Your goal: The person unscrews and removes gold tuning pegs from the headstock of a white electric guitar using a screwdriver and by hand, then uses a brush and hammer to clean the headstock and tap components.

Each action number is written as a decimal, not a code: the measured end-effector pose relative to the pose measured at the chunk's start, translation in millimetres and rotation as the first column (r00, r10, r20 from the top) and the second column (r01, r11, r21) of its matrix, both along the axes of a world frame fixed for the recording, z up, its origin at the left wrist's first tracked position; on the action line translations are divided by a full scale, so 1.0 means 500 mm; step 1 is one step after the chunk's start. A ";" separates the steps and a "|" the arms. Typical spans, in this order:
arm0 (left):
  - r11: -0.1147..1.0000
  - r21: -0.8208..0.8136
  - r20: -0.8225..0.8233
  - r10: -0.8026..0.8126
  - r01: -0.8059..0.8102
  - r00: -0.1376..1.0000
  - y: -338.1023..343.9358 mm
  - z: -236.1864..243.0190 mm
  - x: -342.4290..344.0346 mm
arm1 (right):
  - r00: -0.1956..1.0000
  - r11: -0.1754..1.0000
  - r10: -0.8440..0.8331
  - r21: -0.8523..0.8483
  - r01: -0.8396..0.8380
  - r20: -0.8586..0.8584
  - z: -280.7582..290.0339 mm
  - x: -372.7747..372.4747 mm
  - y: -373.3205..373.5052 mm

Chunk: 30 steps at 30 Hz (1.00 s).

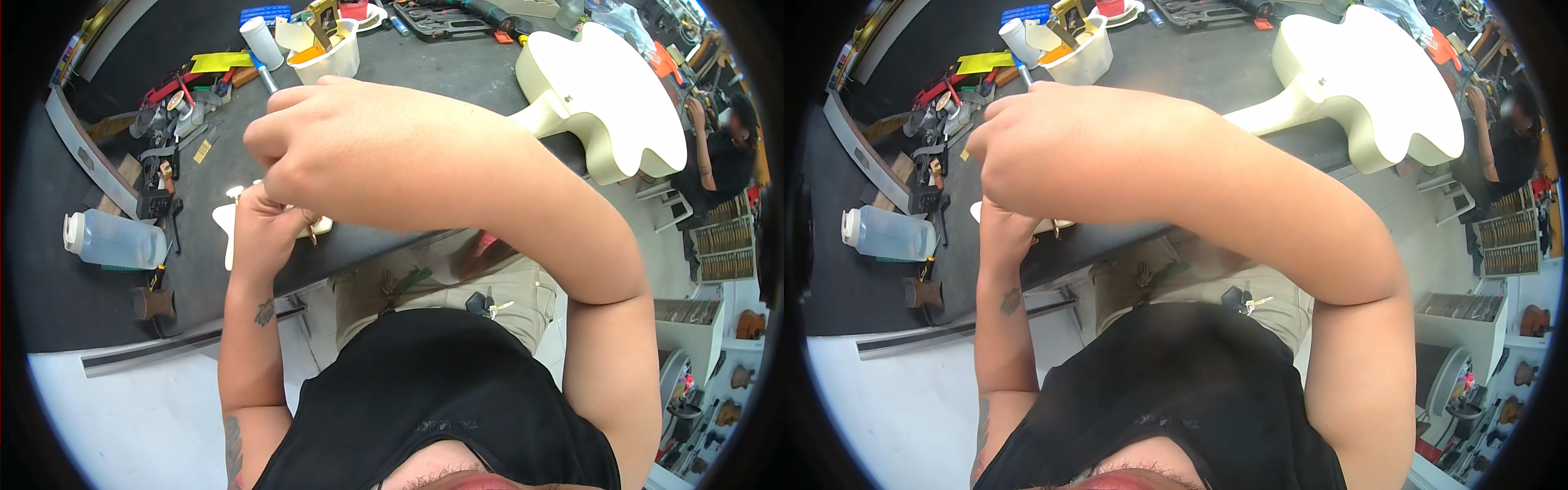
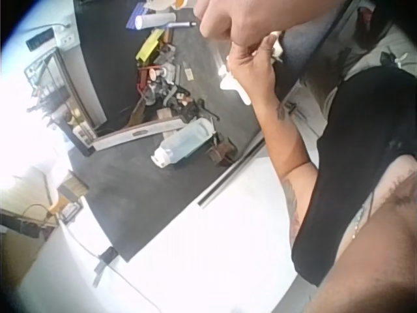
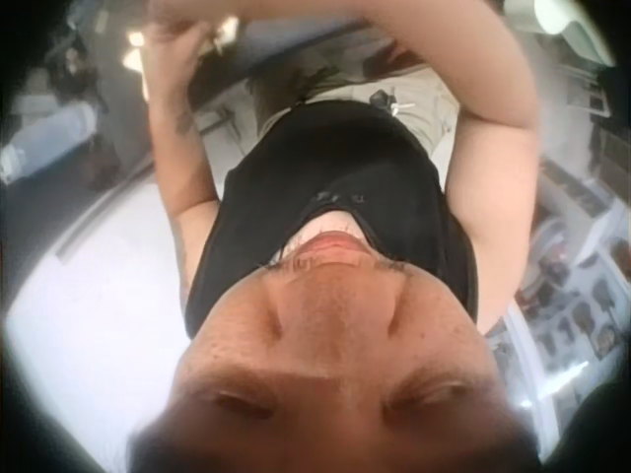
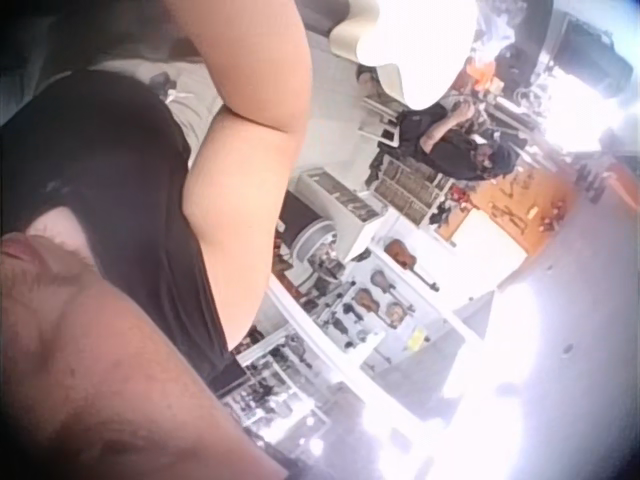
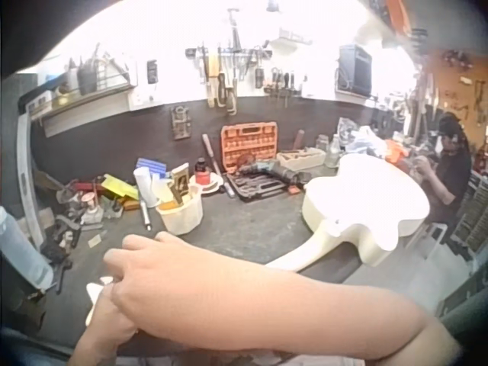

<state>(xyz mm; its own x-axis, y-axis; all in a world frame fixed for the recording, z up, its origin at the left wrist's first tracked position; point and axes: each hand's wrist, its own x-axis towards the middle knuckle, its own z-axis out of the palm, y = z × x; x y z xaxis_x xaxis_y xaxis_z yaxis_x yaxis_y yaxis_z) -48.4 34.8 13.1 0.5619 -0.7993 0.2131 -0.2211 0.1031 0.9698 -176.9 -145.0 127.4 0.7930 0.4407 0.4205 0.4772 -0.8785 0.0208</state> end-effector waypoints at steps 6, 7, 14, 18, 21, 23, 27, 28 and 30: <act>0.999 -0.008 0.052 -0.041 0.042 0.998 -0.002 -0.007 0.008 | 0.974 0.974 -0.225 -0.022 0.225 0.024 0.012 -0.003 0.033; 0.999 -0.008 0.051 -0.044 0.044 0.998 -0.004 -0.001 0.001 | 0.912 0.943 -0.333 -0.109 0.315 -0.240 0.059 -0.011 0.053; 0.998 0.063 0.078 -0.007 0.002 0.997 0.015 0.014 0.010 | 1.000 0.998 0.018 -0.063 -0.019 -0.011 -0.004 0.008 0.019; 0.990 0.131 0.131 -0.075 0.058 0.988 0.008 -0.011 0.026 | 0.983 0.993 0.107 -0.068 -0.098 0.150 0.009 0.016 0.011; 0.992 0.077 0.095 -0.104 0.097 0.990 -0.001 0.007 0.009 | 0.915 0.916 -0.378 0.088 0.391 -0.139 0.021 0.003 0.042; 0.995 0.021 0.114 -0.100 0.098 0.988 0.001 0.001 0.015 | 0.927 0.948 -0.315 -0.027 0.317 -0.202 0.009 0.005 0.044; 0.988 0.130 0.026 -0.089 0.084 0.996 0.020 -0.004 0.020 | 0.998 1.000 0.024 -0.010 -0.024 0.053 -0.011 0.010 0.013; 0.988 0.113 -0.019 -0.106 0.107 0.994 0.017 0.003 0.012 | 0.999 1.000 0.021 -0.009 -0.021 0.050 -0.010 0.010 0.004; 0.988 0.125 0.024 -0.095 0.091 0.995 0.011 0.002 0.012 | 0.994 0.998 -0.007 -0.066 0.000 -0.111 -0.006 0.011 -0.006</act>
